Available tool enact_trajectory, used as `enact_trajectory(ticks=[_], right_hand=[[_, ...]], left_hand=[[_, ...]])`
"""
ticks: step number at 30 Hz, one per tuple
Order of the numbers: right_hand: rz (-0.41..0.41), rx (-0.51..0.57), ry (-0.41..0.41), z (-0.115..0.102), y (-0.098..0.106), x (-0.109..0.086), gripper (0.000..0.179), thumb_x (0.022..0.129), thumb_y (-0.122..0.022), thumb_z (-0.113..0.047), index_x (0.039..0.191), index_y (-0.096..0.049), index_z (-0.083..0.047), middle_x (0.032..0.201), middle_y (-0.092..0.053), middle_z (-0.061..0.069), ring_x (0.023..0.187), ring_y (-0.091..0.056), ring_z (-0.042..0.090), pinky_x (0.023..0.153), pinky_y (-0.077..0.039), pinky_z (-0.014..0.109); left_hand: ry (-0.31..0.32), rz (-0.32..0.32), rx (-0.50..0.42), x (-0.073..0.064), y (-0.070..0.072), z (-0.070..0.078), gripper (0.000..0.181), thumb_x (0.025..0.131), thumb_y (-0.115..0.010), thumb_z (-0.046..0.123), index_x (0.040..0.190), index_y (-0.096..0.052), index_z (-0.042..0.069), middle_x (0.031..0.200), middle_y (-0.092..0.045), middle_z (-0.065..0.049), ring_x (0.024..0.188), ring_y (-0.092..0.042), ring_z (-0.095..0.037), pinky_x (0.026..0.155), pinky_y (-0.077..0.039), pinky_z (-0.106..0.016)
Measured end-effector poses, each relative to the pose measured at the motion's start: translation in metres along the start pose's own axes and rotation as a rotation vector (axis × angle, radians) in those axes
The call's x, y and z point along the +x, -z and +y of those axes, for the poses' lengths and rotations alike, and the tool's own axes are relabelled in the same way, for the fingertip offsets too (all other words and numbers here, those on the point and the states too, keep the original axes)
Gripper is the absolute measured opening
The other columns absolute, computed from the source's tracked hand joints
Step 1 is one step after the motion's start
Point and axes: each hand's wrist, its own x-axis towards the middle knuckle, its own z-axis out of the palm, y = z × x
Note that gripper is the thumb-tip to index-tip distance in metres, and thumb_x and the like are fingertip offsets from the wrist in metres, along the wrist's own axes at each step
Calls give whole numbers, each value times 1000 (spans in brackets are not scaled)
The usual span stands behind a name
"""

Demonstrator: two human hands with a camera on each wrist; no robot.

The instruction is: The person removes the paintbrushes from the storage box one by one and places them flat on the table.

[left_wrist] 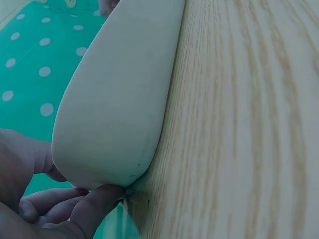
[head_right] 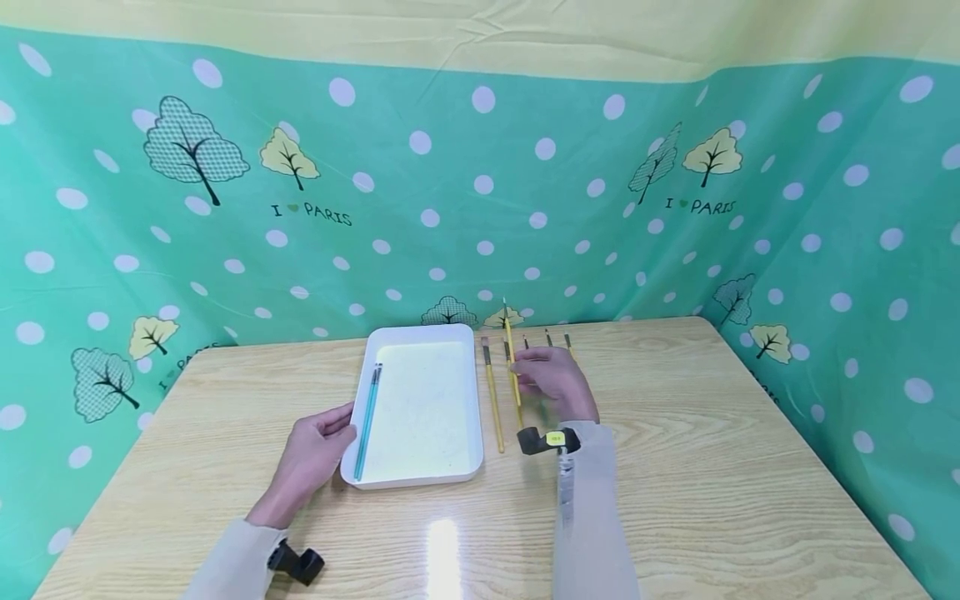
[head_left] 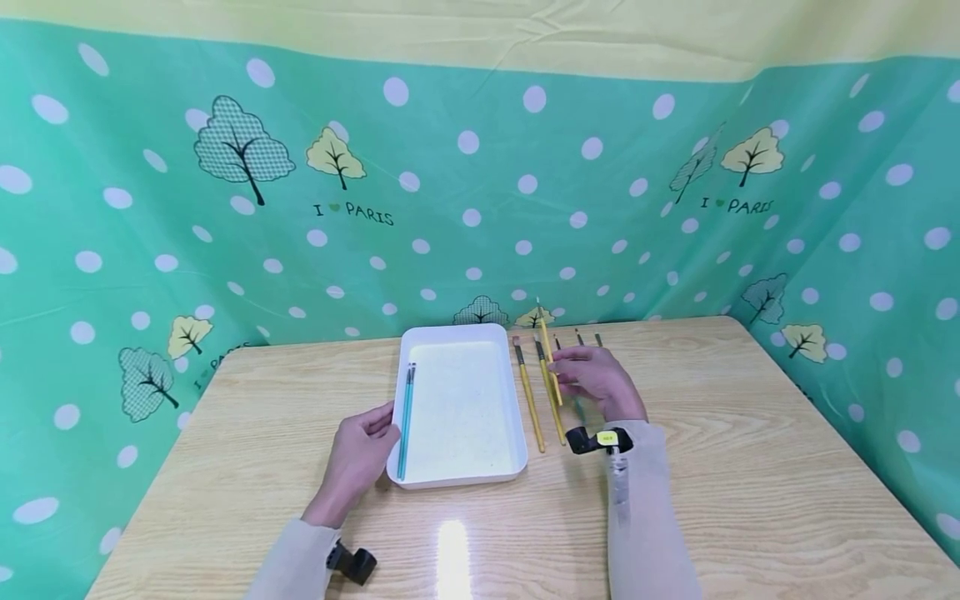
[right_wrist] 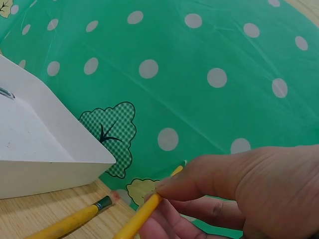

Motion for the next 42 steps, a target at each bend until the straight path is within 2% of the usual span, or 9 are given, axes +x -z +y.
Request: enact_trajectory(ticks=[4,9,16,26,29,36,42], right_hand=[[16,3,-15,2,3,0,42,94,-71,-11,133,-62,1,120,-68,16,85,-65,14,84,-64,27],[30,-8,-25,4,8,0,42,95,-71,-13,134,-62,-1,116,-66,11,88,-62,15,81,-63,23],[48,-8,-44,7,18,-1,42,97,-68,-14,136,-61,-3,121,-63,10,91,-61,14,78,-62,19],[48,-30,-59,10,30,-5,44,97,-70,-17,137,-60,-2,115,-66,8,88,-62,12,83,-62,24],[49,-34,-65,12,34,-5,45,97,-69,-16,138,-59,-2,118,-67,10,86,-62,11,83,-62,24],[51,-40,-37,14,39,-7,45,98,-66,-13,140,-58,2,119,-68,12,81,-61,9,73,-60,18],[79,-57,-47,14,42,-8,45,98,-67,-12,140,-58,1,126,-65,17,82,-62,10,74,-61,20]], left_hand=[[-7,-1,-3,0,0,0,48,99,-54,11,146,-53,3,146,-59,-19,133,-60,-32,108,-55,-38],[-14,1,1,1,-1,-1,47,99,-54,11,146,-53,3,146,-59,-19,132,-60,-32,107,-55,-38],[-9,1,3,1,-1,-1,47,99,-54,11,146,-54,3,146,-59,-18,132,-61,-32,108,-55,-37],[-9,1,15,1,0,0,48,99,-54,12,146,-53,3,146,-58,-18,133,-60,-32,108,-54,-38],[-7,-2,15,2,0,0,48,99,-53,11,146,-52,3,147,-58,-19,134,-59,-33,109,-54,-38],[-1,1,21,1,0,0,48,99,-53,11,147,-52,4,147,-58,-19,133,-59,-33,109,-54,-39],[-4,2,18,1,0,-1,47,99,-54,11,146,-53,3,146,-58,-19,133,-60,-33,108,-54,-38]])
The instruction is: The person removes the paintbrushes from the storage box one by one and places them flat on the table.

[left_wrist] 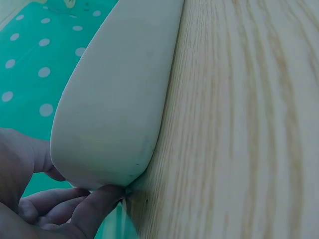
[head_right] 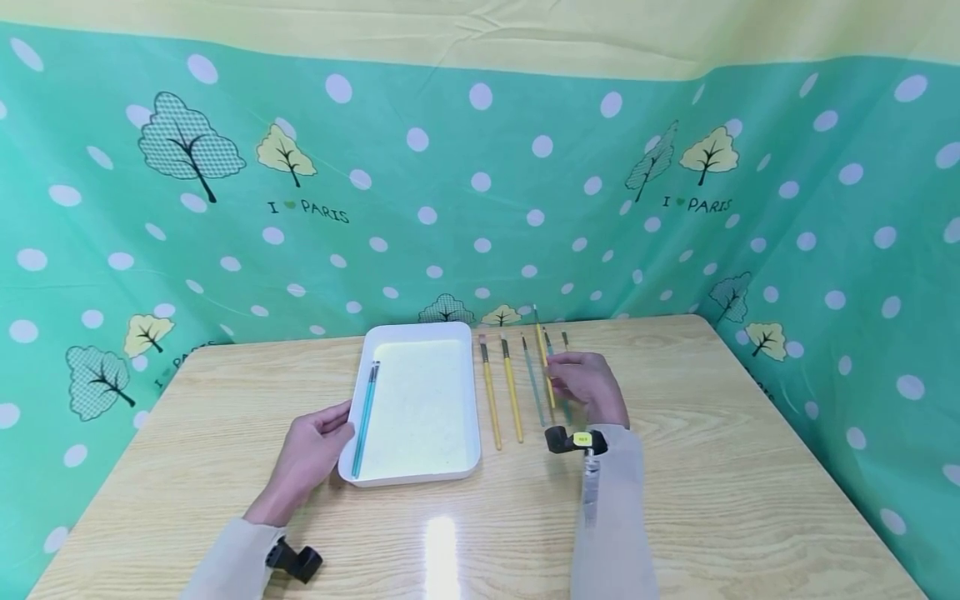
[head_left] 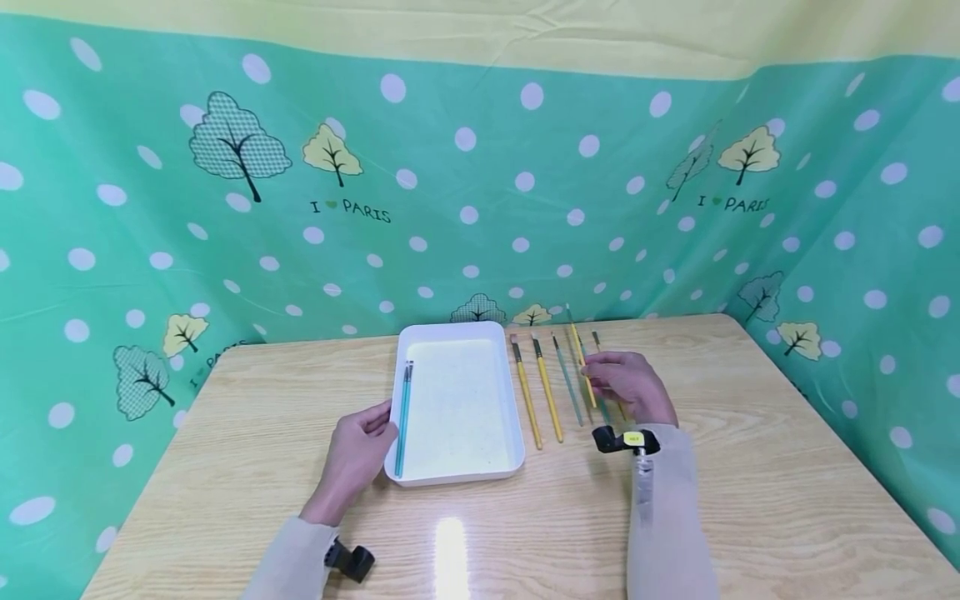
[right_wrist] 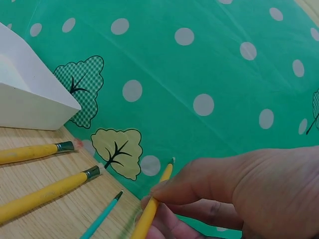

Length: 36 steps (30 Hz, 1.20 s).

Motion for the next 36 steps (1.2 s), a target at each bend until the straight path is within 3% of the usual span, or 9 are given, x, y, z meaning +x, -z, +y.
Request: enact_trajectory(ticks=[11,15,27,36], right_hand=[[-6,-51,43,-2,2,0,42,96,-67,-13,134,-61,3,113,-71,15,77,-64,8,77,-63,25],[6,-73,56,0,8,-1,41,97,-66,-12,134,-61,4,101,-71,8,76,-63,9,77,-63,27],[66,-104,26,8,27,-5,43,99,-63,-15,138,-59,3,124,-66,16,87,-63,12,79,-62,24],[71,-99,23,14,38,-2,45,100,-63,-17,140,-58,2,121,-66,15,87,-63,13,74,-61,20]], left_hand=[[13,-7,5,-2,6,1,48,99,-53,12,147,-52,4,148,-57,-19,134,-59,-33,109,-53,-38],[9,-12,5,-1,4,0,49,99,-53,11,147,-52,4,148,-57,-18,134,-59,-33,109,-53,-38],[16,-10,8,-2,4,2,48,100,-52,11,147,-51,4,149,-56,-19,135,-59,-33,107,-54,-36],[8,-13,-1,-2,1,2,48,100,-53,12,147,-51,3,149,-56,-20,135,-58,-34,108,-53,-37]])
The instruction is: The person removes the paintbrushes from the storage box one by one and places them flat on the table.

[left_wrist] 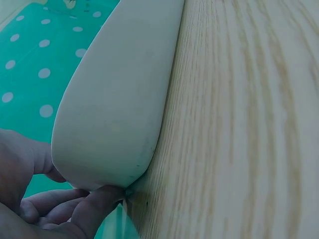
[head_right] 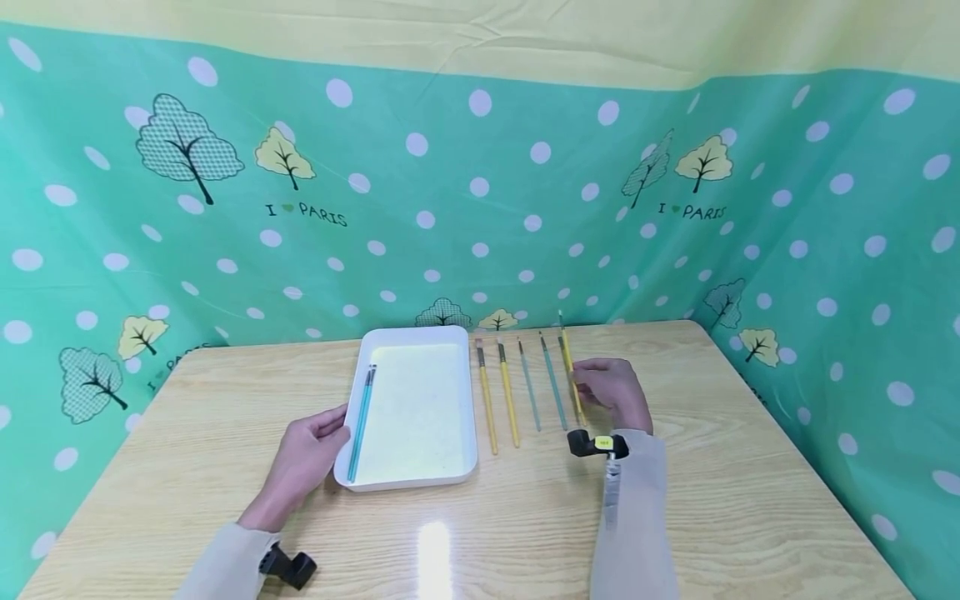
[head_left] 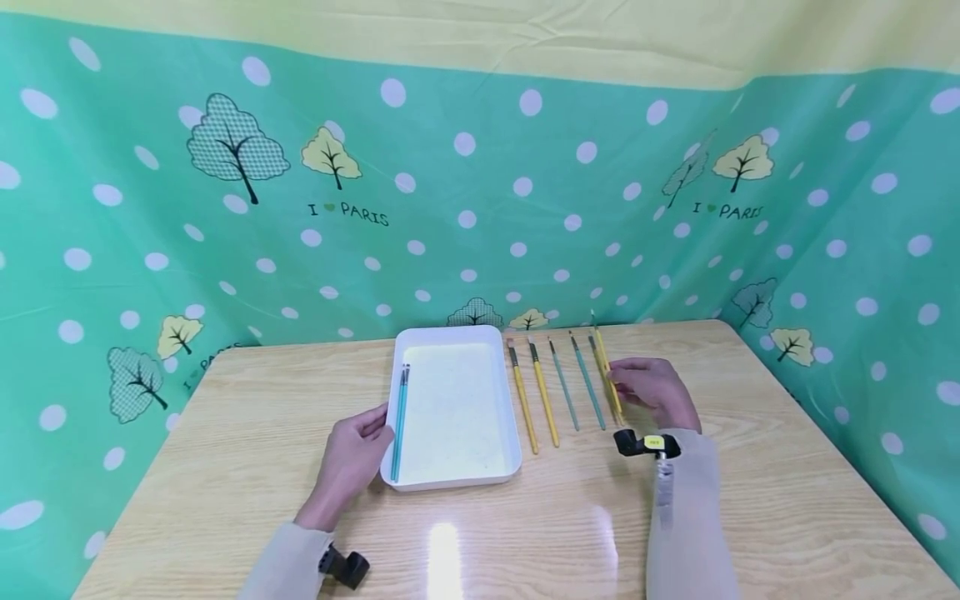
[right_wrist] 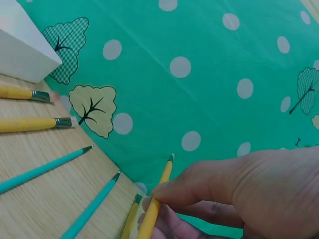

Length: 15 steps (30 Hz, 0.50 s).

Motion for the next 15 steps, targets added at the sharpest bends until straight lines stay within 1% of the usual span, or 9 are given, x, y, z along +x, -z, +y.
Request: enact_trajectory(ticks=[3,8,15], right_hand=[[-4,6,-7,2,2,2,44,100,-63,-16,140,-58,3,123,-66,16,88,-64,13,75,-62,21],[8,-16,-16,6,6,2,44,100,-62,-15,140,-58,2,128,-65,19,89,-63,13,74,-61,20],[50,-67,-10,9,10,2,43,100,-61,-17,139,-59,2,133,-63,22,90,-62,15,72,-58,19]], left_hand=[[3,-2,-1,0,0,0,48,100,-52,12,147,-51,3,149,-56,-19,135,-58,-33,108,-53,-37],[2,-5,-5,0,-1,0,48,100,-52,12,147,-50,2,149,-56,-20,135,-58,-34,109,-53,-38],[1,-3,-1,0,0,0,48,100,-51,12,148,-50,3,149,-56,-20,135,-58,-33,109,-53,-39]])
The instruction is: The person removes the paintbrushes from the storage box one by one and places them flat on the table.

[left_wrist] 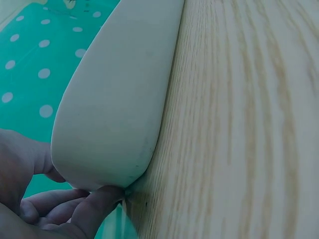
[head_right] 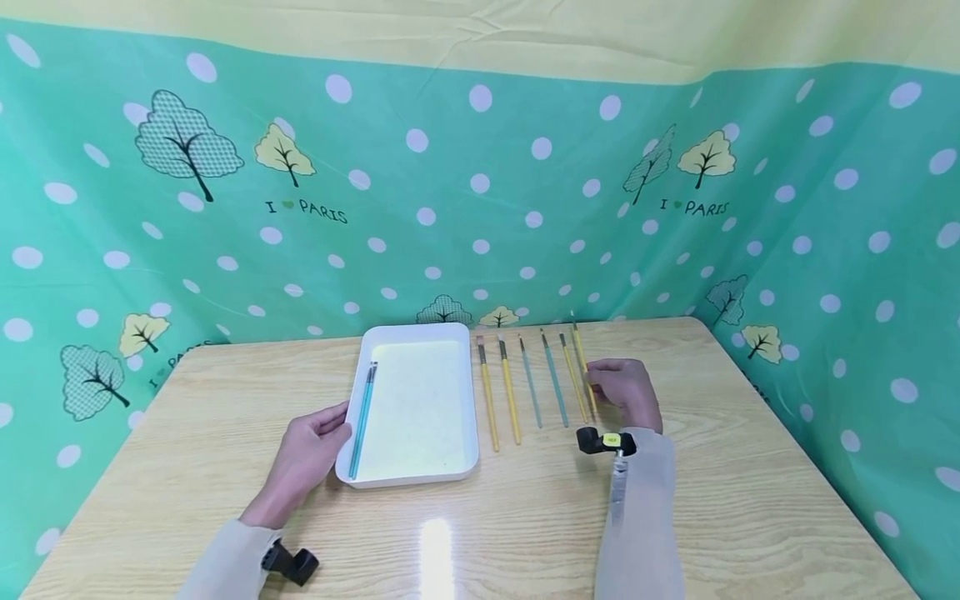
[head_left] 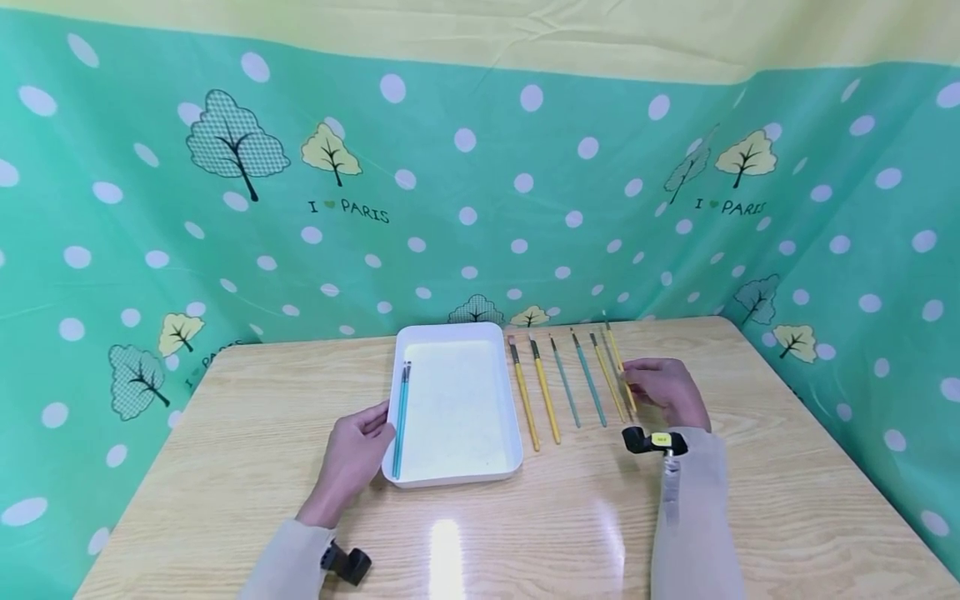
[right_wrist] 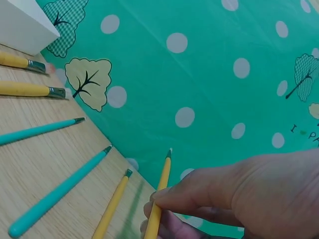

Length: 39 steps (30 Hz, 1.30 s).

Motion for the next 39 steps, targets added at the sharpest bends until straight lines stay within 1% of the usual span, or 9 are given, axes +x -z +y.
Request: enact_trajectory(ticks=[8,11,17,22,24,27,31,34,39], right_hand=[[22,-41,-28,2,1,2,41,101,-60,-18,138,-61,0,136,-62,24,102,-66,22,75,-59,21],[34,-54,-43,3,2,3,40,101,-60,-18,137,-62,-1,137,-63,24,103,-66,23,77,-57,23],[71,-86,-56,5,2,5,38,99,-63,-17,132,-67,-1,129,-67,21,95,-66,19,79,-54,27],[87,-114,-44,8,2,5,36,98,-63,-16,129,-68,1,120,-71,21,88,-68,17,80,-55,31],[91,-123,-45,9,2,6,35,98,-63,-15,128,-68,1,118,-72,21,87,-68,18,79,-55,31],[95,-125,-50,12,2,9,34,98,-62,-15,127,-69,1,115,-73,19,87,-68,18,75,-55,27],[110,-118,-46,14,2,11,33,97,-63,-14,125,-70,2,116,-72,20,84,-69,16,67,-55,23],[120,-118,-39,14,1,10,32,96,-64,-12,123,-70,3,114,-72,21,82,-69,15,65,-55,21],[125,-136,-28,15,-1,9,29,96,-65,-12,120,-71,4,104,-75,18,80,-68,15,63,-54,21]], left_hand=[[8,6,8,0,0,0,48,100,-52,13,148,-51,4,148,-57,-18,134,-59,-32,109,-54,-38],[-2,0,0,-1,1,1,48,100,-52,12,147,-51,3,148,-57,-19,134,-59,-33,109,-54,-38],[-28,-11,-16,-2,3,1,48,100,-53,11,146,-51,0,147,-56,-22,134,-58,-35,109,-53,-38],[-25,-11,-7,-2,3,1,48,100,-53,12,147,-51,0,148,-56,-22,135,-58,-35,109,-52,-38],[-22,-10,-2,-1,2,0,48,100,-52,12,147,-50,0,148,-56,-22,135,-58,-35,108,-52,-37],[-17,-10,1,-1,1,-2,49,100,-52,12,147,-50,1,149,-55,-22,135,-57,-35,109,-52,-37],[-15,-8,2,0,1,-1,49,100,-52,13,148,-50,2,149,-56,-21,135,-58,-34,109,-53,-38],[-22,-7,-1,1,1,-1,48,100,-53,13,147,-51,2,148,-56,-21,135,-58,-34,108,-53,-37],[-35,-5,-9,1,1,-2,48,100,-53,11,147,-51,0,148,-56,-22,135,-58,-35,108,-53,-37]])
